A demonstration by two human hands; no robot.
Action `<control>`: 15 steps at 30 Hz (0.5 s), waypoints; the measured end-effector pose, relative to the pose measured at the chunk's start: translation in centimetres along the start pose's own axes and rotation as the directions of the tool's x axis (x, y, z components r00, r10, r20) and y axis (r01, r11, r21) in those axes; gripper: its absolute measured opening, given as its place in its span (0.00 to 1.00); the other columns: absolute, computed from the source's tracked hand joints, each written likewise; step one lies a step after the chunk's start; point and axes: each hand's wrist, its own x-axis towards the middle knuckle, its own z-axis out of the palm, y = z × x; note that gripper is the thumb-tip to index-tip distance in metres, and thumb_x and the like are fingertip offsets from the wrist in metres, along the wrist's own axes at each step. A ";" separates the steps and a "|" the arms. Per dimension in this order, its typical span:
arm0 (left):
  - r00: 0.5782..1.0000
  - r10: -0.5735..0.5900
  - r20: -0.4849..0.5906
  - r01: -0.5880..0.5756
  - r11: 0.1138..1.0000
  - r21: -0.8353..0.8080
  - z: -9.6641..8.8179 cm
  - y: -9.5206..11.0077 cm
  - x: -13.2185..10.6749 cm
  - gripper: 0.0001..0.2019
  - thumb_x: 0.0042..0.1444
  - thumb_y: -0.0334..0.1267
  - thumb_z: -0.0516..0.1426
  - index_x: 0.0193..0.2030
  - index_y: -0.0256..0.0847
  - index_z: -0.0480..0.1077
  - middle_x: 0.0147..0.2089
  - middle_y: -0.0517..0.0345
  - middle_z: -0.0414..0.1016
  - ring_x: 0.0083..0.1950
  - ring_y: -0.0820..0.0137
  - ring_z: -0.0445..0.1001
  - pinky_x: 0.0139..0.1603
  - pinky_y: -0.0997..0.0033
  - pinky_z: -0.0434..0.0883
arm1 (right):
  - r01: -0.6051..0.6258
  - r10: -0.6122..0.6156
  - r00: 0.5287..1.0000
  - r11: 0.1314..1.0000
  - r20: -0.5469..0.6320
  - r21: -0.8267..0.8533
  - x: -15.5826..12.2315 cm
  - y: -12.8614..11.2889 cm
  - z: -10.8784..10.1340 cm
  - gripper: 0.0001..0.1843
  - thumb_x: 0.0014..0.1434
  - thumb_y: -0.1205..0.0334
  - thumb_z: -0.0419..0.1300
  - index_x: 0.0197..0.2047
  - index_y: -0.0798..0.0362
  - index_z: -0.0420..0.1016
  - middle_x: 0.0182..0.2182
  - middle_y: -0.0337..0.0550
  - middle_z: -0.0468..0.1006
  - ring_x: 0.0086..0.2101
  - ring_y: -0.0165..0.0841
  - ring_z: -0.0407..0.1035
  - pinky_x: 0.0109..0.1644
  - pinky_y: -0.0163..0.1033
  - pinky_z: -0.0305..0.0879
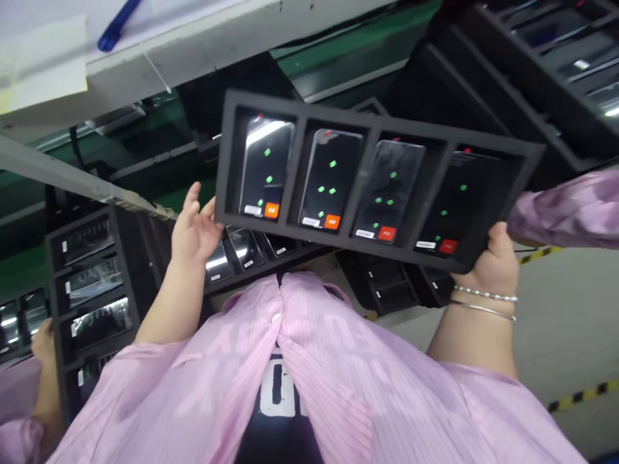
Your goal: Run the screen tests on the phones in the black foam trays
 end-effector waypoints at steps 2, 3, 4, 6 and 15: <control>0.998 -0.041 0.037 0.043 0.998 -0.054 2.3 -0.5 1.8 0.25 0.66 0.44 0.59 0.69 0.52 0.65 0.58 0.52 0.81 0.55 0.62 0.84 0.62 0.58 0.79 | 0.014 -0.014 1.000 0.996 -0.004 0.088 -0.4 0.3 -0.2 0.25 0.63 0.35 0.56 0.30 0.46 0.81 0.46 0.48 0.82 0.58 0.50 0.75 0.68 0.61 0.69; 0.995 -0.061 0.081 0.065 0.996 -0.053 2.9 -1.0 2.2 0.26 0.66 0.44 0.59 0.70 0.52 0.64 0.57 0.52 0.81 0.53 0.63 0.85 0.61 0.58 0.79 | -0.016 0.025 0.998 0.989 -0.062 0.149 -0.6 0.5 0.1 0.27 0.67 0.38 0.52 0.29 0.46 0.80 0.45 0.47 0.82 0.57 0.47 0.76 0.67 0.59 0.70; 0.988 -0.084 0.129 0.089 0.995 -0.034 3.3 -1.7 2.5 0.28 0.64 0.44 0.60 0.70 0.53 0.63 0.57 0.53 0.81 0.51 0.63 0.85 0.60 0.58 0.79 | -0.062 0.094 0.985 0.975 -0.145 0.211 -0.7 0.7 0.6 0.28 0.70 0.42 0.47 0.28 0.46 0.79 0.44 0.47 0.82 0.55 0.45 0.77 0.65 0.56 0.73; 0.969 -0.145 0.199 0.140 0.989 0.037 3.1 -3.3 2.5 0.32 0.60 0.43 0.64 0.70 0.53 0.62 0.58 0.53 0.81 0.48 0.65 0.84 0.60 0.57 0.79 | -0.161 0.268 0.914 0.928 -0.303 0.336 -0.6 1.3 2.0 0.31 0.73 0.47 0.40 0.29 0.47 0.77 0.40 0.47 0.82 0.50 0.39 0.79 0.60 0.48 0.77; 0.938 -0.340 0.069 0.300 0.895 0.330 -4.5 -9.7 2.9 0.32 0.54 0.45 0.68 0.64 0.46 0.67 0.60 0.48 0.81 0.49 0.65 0.83 0.54 0.61 0.79 | -0.266 0.450 0.722 0.882 -0.526 0.389 2.0 6.0 3.3 0.18 0.75 0.56 0.47 0.34 0.49 0.69 0.32 0.40 0.79 0.33 0.31 0.76 0.45 0.40 0.80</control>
